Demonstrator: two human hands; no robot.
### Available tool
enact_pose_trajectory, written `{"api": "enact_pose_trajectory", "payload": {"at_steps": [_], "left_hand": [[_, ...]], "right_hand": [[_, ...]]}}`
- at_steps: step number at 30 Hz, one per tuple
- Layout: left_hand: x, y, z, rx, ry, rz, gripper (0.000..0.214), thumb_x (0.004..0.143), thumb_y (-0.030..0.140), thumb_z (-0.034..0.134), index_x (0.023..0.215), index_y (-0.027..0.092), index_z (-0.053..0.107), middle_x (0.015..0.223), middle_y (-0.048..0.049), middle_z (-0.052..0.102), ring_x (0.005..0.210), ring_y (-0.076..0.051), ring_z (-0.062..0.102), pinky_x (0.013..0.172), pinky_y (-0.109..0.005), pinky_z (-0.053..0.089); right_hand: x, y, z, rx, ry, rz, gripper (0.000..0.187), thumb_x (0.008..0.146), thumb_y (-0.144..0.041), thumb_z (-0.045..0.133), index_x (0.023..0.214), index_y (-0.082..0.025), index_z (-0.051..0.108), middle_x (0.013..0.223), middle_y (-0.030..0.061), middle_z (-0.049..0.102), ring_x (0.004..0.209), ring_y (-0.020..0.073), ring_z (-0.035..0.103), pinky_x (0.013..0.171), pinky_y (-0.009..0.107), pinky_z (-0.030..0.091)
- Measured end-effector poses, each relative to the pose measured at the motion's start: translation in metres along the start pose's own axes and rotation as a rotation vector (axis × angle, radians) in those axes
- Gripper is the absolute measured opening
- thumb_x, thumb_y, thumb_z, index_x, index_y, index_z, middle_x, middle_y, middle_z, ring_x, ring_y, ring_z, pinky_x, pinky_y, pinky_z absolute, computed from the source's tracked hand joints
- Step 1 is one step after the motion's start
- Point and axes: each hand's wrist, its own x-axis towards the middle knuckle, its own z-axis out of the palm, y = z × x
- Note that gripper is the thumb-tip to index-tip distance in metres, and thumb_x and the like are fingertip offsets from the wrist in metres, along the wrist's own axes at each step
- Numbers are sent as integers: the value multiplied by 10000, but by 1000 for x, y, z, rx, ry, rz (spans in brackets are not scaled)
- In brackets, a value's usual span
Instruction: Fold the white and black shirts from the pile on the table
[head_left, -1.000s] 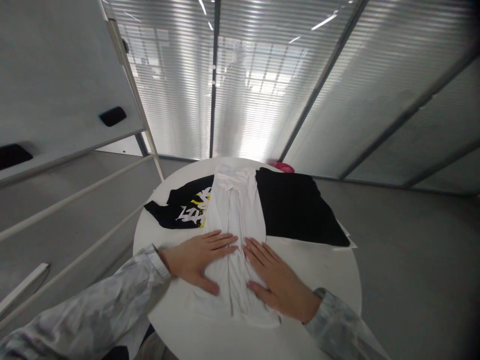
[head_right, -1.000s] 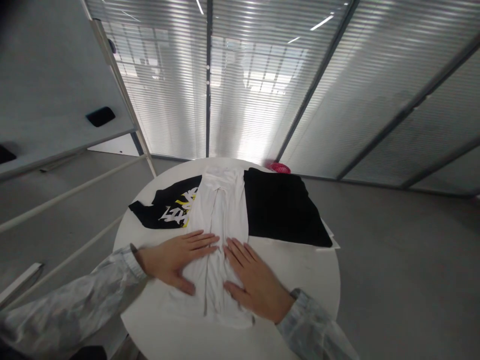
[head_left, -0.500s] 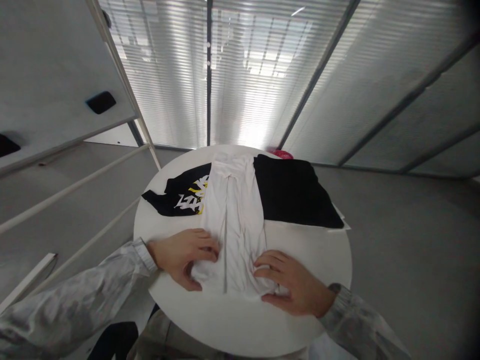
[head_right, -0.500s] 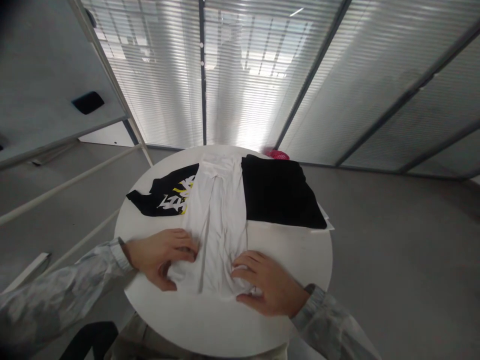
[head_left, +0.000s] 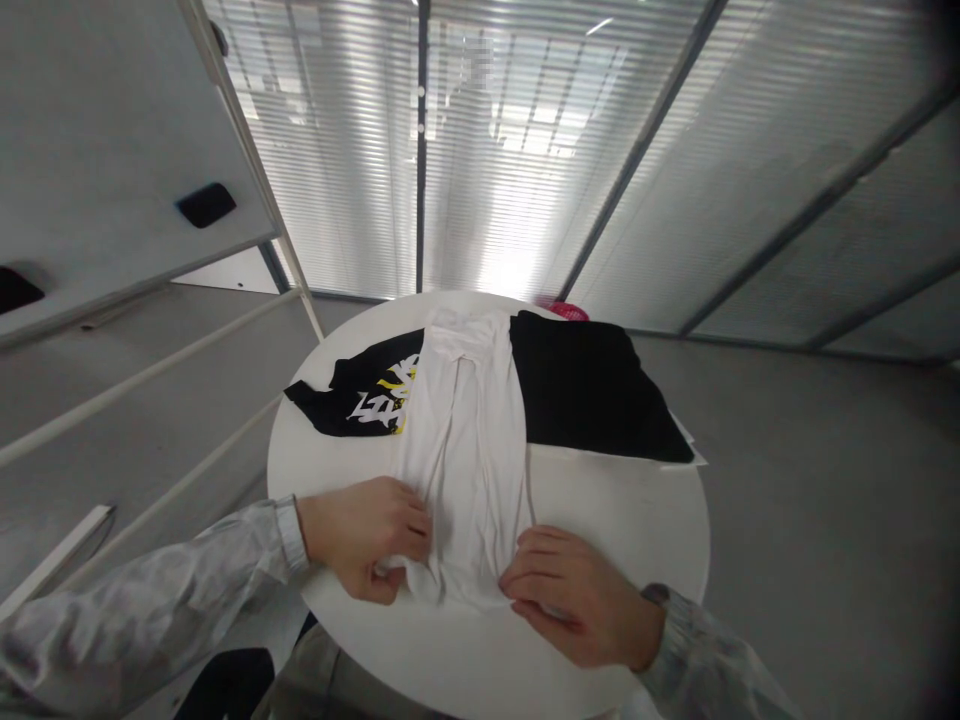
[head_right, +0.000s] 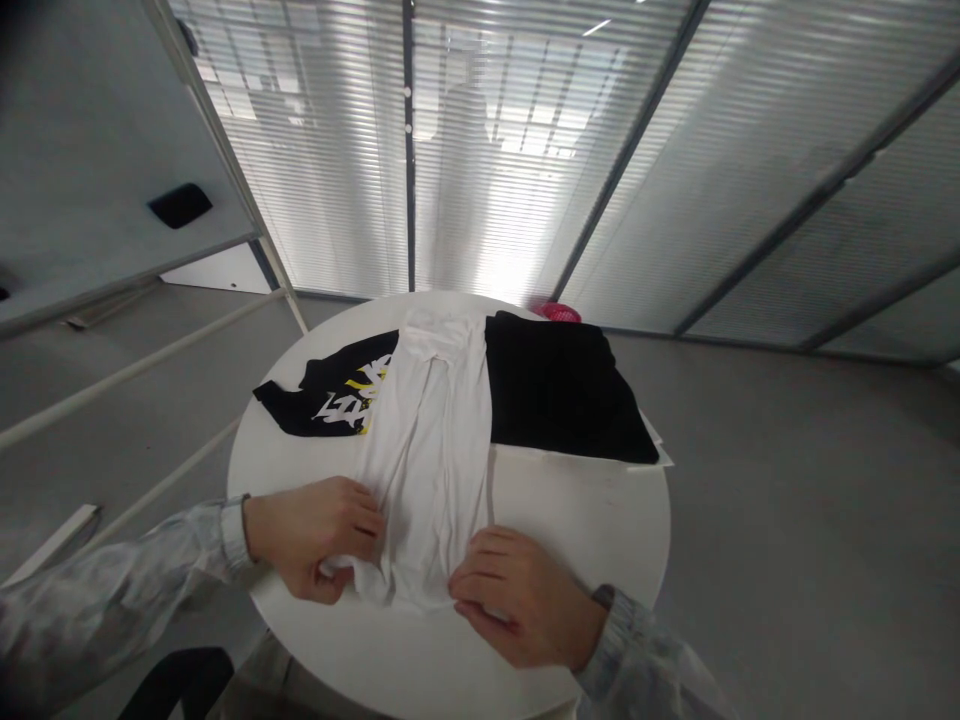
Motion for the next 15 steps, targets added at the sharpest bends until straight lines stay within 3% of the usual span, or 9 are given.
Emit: {"api": "enact_pose_trajectory", "payload": {"at_steps": [4, 8, 11, 15], "left_hand": [[-1, 5, 0, -25, -34, -18, 205, 736, 205, 754, 772, 259, 560, 763, -36, 703, 687, -232, 645, 632, -386, 471], [0, 8, -8, -210, -49, -62, 247, 728, 203, 833, 712, 254, 592, 719, 2, 708, 650, -190, 649, 613, -344, 466], [11, 13, -12, -292, 1, -120, 261, 850, 328, 877, 738, 244, 657, 721, 31, 720, 628, -140, 659, 602, -320, 451], [38, 15, -7, -123, 107, -252, 228, 1022, 441, 773, 927, 240, 721, 838, 23, 770, 702, -154, 711, 654, -336, 468]], "right_hand": [[0, -5, 4, 31, -33, -9, 109, 1042, -153, 620, 1053, -233, 693, 947, 34, 802, 850, 194, 701, 943, 417, 535], [5, -5, -1, 118, -70, 64, 125, 1059, -211, 593, 991, -240, 693, 910, 24, 780, 847, 189, 692, 905, 393, 530], [13, 4, -7, 23, -59, 157, 121, 1082, -238, 612, 1094, -233, 732, 1001, 46, 796, 945, 214, 713, 916, 398, 538], [20, 27, -7, -187, 46, 282, 144, 1080, -183, 626, 1130, -238, 749, 1089, 66, 799, 1023, 249, 720, 961, 439, 563]]}}
